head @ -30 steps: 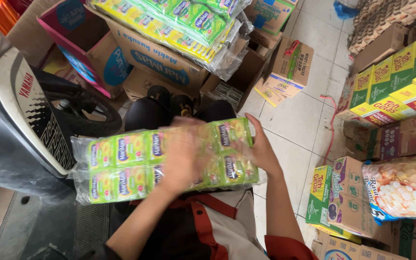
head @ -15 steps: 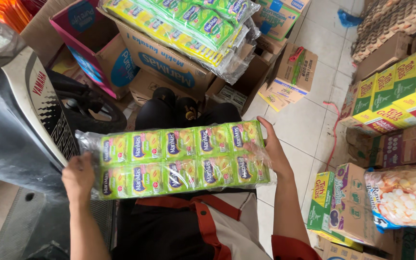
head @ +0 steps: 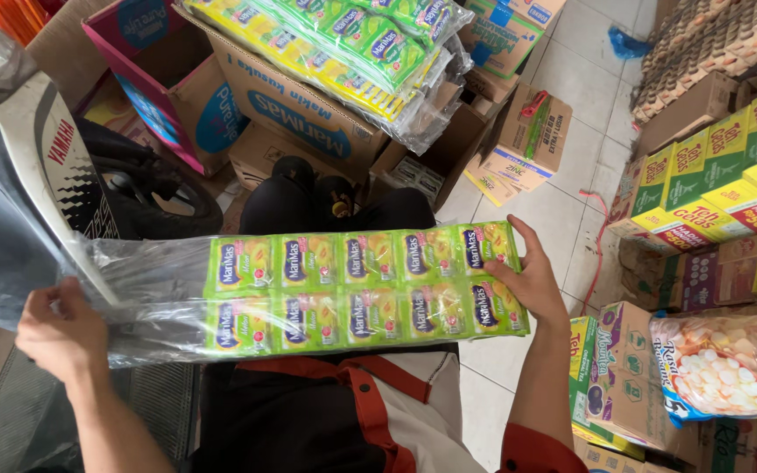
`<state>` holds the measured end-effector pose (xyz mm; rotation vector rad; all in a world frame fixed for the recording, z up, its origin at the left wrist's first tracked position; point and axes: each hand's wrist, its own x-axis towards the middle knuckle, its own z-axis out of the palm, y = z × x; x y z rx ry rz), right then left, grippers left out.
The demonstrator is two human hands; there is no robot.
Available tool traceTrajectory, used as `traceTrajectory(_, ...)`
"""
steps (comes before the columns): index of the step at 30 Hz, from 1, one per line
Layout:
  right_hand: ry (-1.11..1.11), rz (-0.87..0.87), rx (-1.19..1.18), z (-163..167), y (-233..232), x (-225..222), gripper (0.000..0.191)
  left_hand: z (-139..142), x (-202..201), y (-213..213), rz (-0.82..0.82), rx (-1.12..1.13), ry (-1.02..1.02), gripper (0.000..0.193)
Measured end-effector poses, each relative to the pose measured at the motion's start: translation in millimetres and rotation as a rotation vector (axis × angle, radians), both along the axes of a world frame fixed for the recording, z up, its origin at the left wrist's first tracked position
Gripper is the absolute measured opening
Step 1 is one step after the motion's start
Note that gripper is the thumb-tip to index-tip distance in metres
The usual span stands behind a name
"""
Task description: The person sits on the floor and unpacks multiple shrink-wrapped bundles of MariMas crackers, separating them into smaller stacks and placing them into a cardboard box. The person also briefly handles a plastic bag of snacks and a small cardboard box.
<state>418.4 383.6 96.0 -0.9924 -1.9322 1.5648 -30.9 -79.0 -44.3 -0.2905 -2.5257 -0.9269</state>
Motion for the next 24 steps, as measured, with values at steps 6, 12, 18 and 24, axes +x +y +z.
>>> traceTrajectory(6,0.009,-0.01,-0.007,-7,10,15,0.088,8,-17,-31,0.118,-0.156,0.106,0.018)
traceTrajectory(12,-0.024,-0.093,-0.028,-12,30,45,0.087,5,-25,-45,0.251,-0.156,0.163,0.021)
traceTrajectory(18,0.023,-0.088,-0.037,-25,37,53,0.082,1,-30,-29,0.335,-0.364,0.24,0.015)
traceTrajectory(24,0.054,-0.016,-0.055,-17,45,43,0.084,46,24,83,0.807,-1.221,0.698,0.047)
